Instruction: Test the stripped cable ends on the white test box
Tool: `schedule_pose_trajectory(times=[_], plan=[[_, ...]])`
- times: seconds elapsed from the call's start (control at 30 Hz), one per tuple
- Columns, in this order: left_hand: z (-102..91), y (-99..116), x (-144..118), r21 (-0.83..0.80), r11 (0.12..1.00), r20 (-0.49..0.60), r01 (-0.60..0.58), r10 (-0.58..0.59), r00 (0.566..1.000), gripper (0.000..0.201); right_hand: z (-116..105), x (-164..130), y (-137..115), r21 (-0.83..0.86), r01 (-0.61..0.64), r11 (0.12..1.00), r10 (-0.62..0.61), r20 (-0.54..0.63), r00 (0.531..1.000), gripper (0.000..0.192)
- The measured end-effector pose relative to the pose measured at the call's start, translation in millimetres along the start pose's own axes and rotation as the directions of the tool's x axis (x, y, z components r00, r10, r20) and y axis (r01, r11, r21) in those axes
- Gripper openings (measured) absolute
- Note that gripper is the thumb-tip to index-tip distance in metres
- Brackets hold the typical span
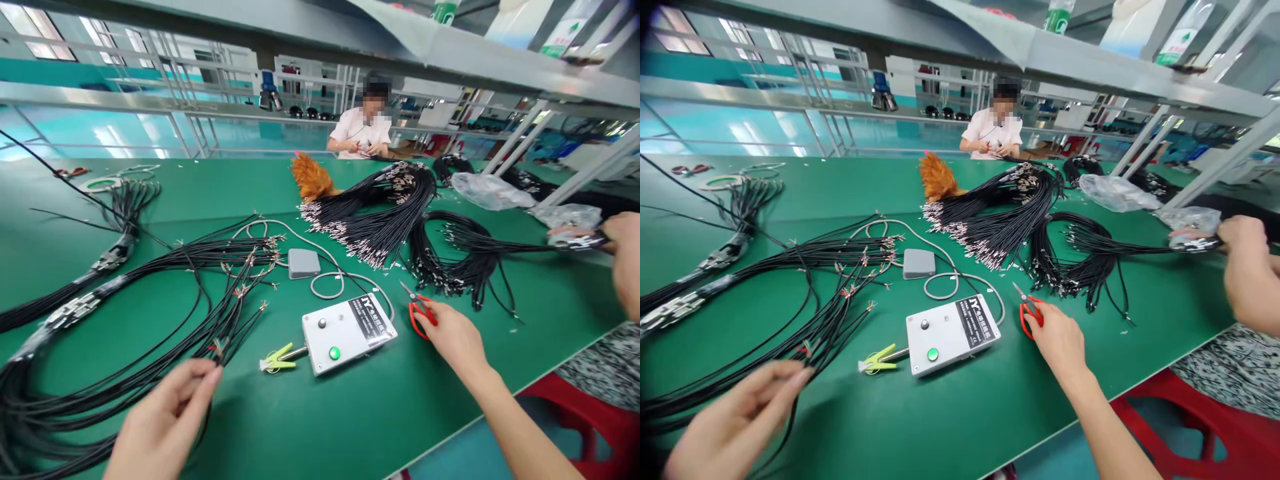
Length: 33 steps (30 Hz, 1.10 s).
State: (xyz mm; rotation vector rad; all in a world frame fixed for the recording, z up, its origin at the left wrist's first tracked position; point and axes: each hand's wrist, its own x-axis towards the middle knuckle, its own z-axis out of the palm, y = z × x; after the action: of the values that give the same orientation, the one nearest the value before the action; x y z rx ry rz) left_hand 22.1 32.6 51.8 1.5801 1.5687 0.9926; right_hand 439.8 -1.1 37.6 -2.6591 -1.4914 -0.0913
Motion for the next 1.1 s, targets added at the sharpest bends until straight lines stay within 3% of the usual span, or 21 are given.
schedule_pose_trajectory(times=[0.07,0.2,0.33,0.4,0.5,0.53,0.57,0.6,0.63,0.67,0.7,0.73,0.77,0.83,0.87,1.0,1.03,1.1], plan=[[-11.4,16,24,-0.134,0.988,0.055,0.07,-0.063,0.996,0.037,2,6,-4,-0.004,0.019,1.0,-0.019,0.0,1.0,0.033],[-38.2,40,71,-0.346,0.938,-0.133,0.036,-0.087,0.987,0.02,7,5,-6,0.013,0.073,0.997,-0.073,0.013,0.997,0.033],[-54.1,25,116,-0.298,0.95,-0.387,-0.091,-0.033,0.922,0.008,10,-5,6,0.001,0.107,0.994,-0.107,-0.008,0.994,0.033],[-53.0,10,124,-0.237,0.968,-0.403,-0.089,-0.015,0.915,0.018,8,-12,13,0.021,0.174,0.985,-0.171,-0.092,0.981,0.036],[-39.2,-4,93,-0.12,0.989,-0.298,-0.089,0.05,0.953,0.027,-2,-30,16,0.138,0.297,0.945,-0.25,-0.28,0.927,0.041],[-33.2,-4,72,-0.067,0.991,-0.183,-0.114,0.1,0.978,0.021,-6,-38,12,0.203,0.346,0.916,-0.271,-0.322,0.907,0.04],[-27.7,-1,47,0.058,0.969,0.095,-0.241,0.235,0.967,0.01,-10,-48,6,0.27,0.396,0.878,-0.294,-0.349,0.89,0.037],[-23.1,4,22,0.09,0.93,0.458,-0.355,0.278,0.844,0.008,-13,-57,-3,0.334,0.46,0.823,-0.338,-0.362,0.868,0.034],[-19.7,10,-1,0.084,0.899,0.719,-0.43,0.245,0.651,0.014,-15,-66,-13,0.389,0.519,0.761,-0.399,-0.35,0.847,0.03],[-17.4,16,-21,0.101,0.868,0.829,-0.487,0.198,0.523,0.017,-17,-74,-25,0.43,0.58,0.692,-0.48,-0.326,0.814,0.025],[-16.0,21,-36,0.118,0.845,0.886,-0.522,0.148,0.44,0.02,-18,-82,-38,0.464,0.632,0.62,-0.56,-0.302,0.772,0.019],[-15.1,25,-47,0.138,0.828,0.914,-0.544,0.106,0.392,0.022,-18,-88,-50,0.501,0.656,0.565,-0.625,-0.26,0.736,0.016],[-14.4,27,-53,0.159,0.818,0.921,-0.553,0.08,0.382,0.021,-18,-92,-62,0.541,0.664,0.516,-0.683,-0.207,0.7,0.015],[-13.0,25,-54,0.171,0.832,0.912,-0.528,0.069,0.405,0.02,-18,-99,-83,0.623,0.644,0.444,-0.743,-0.147,0.653,0.015],[-11.9,23,-52,0.166,0.853,0.893,-0.494,0.081,0.442,0.019,-18,-101,-91,0.667,0.615,0.421,-0.753,-0.12,0.646,0.015],[-4.7,14,-44,0.133,0.94,0.706,-0.313,0.132,0.695,0.018,-21,-111,-111,0.857,0.356,0.372,-0.748,0.05,0.662,0.019],[-2.5,14,-43,0.126,0.95,0.659,-0.286,0.136,0.74,0.019,-21,-114,-114,0.894,0.268,0.36,-0.744,0.102,0.66,0.024],[2.0,14,-42,0.113,0.956,0.597,-0.272,0.154,0.787,0.017,-23,-121,-119,0.937,0.121,0.327,-0.738,0.174,0.652,0.032]])
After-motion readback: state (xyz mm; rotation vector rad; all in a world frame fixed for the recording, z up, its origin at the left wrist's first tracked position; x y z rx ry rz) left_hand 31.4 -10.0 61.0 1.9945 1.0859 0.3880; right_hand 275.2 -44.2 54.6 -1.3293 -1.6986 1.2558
